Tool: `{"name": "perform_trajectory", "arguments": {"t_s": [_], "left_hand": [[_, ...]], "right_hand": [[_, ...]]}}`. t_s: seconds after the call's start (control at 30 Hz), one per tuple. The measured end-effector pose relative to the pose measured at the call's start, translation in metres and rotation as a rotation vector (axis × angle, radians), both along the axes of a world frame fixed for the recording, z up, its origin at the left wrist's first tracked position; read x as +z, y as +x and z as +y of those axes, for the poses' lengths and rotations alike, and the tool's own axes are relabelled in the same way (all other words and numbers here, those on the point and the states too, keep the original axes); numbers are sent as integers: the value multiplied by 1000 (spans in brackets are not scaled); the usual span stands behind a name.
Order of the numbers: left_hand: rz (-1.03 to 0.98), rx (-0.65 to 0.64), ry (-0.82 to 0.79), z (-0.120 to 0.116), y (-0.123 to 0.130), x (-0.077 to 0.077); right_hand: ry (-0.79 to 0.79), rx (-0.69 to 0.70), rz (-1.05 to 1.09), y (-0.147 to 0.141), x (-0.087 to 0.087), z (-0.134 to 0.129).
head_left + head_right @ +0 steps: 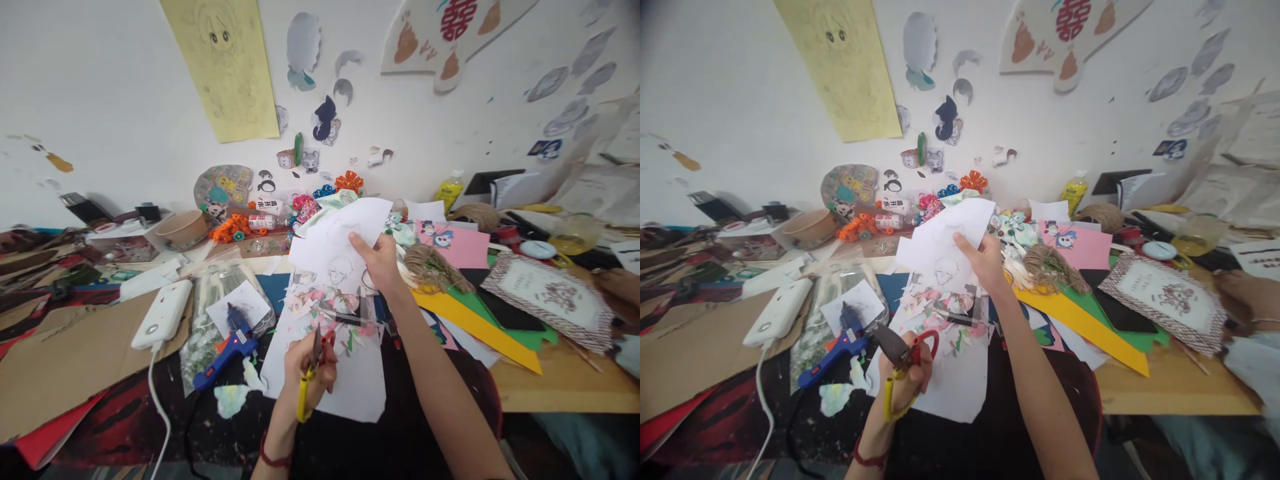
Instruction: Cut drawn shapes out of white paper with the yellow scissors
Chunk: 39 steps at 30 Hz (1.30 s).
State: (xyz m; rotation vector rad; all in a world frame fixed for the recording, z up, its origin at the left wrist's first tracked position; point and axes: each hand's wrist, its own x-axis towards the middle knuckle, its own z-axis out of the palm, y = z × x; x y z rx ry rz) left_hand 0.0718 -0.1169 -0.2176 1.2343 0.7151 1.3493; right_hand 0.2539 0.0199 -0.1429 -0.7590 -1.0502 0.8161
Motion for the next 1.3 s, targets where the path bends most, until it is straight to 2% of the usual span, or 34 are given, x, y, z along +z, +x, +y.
{"name": "perform_trajectory", "arguments": {"t_s": [0.2, 0.47, 0.57, 0.67, 0.93, 1.07, 1.3], "left_hand": [[-63, -61, 72, 1, 0, 1], [-185, -95, 221, 7, 0, -18], [-195, -91, 247, 10, 2, -20], [-182, -42, 250, 12, 4, -14], [-135, 150, 246, 16, 10, 18], [-102, 204, 235, 17, 9, 20], [-37, 219, 203, 16, 11, 15]], "right_hand": [[-5, -2, -5, 2, 1, 2], [-38, -24, -37, 7, -6, 9], [-56, -42, -56, 8, -10, 13], [-73, -55, -61, 10, -13, 15], [-122, -71, -11, 16, -22, 25], [-147, -73, 61, 18, -25, 28], [-170, -45, 154, 16, -21, 25]]}}
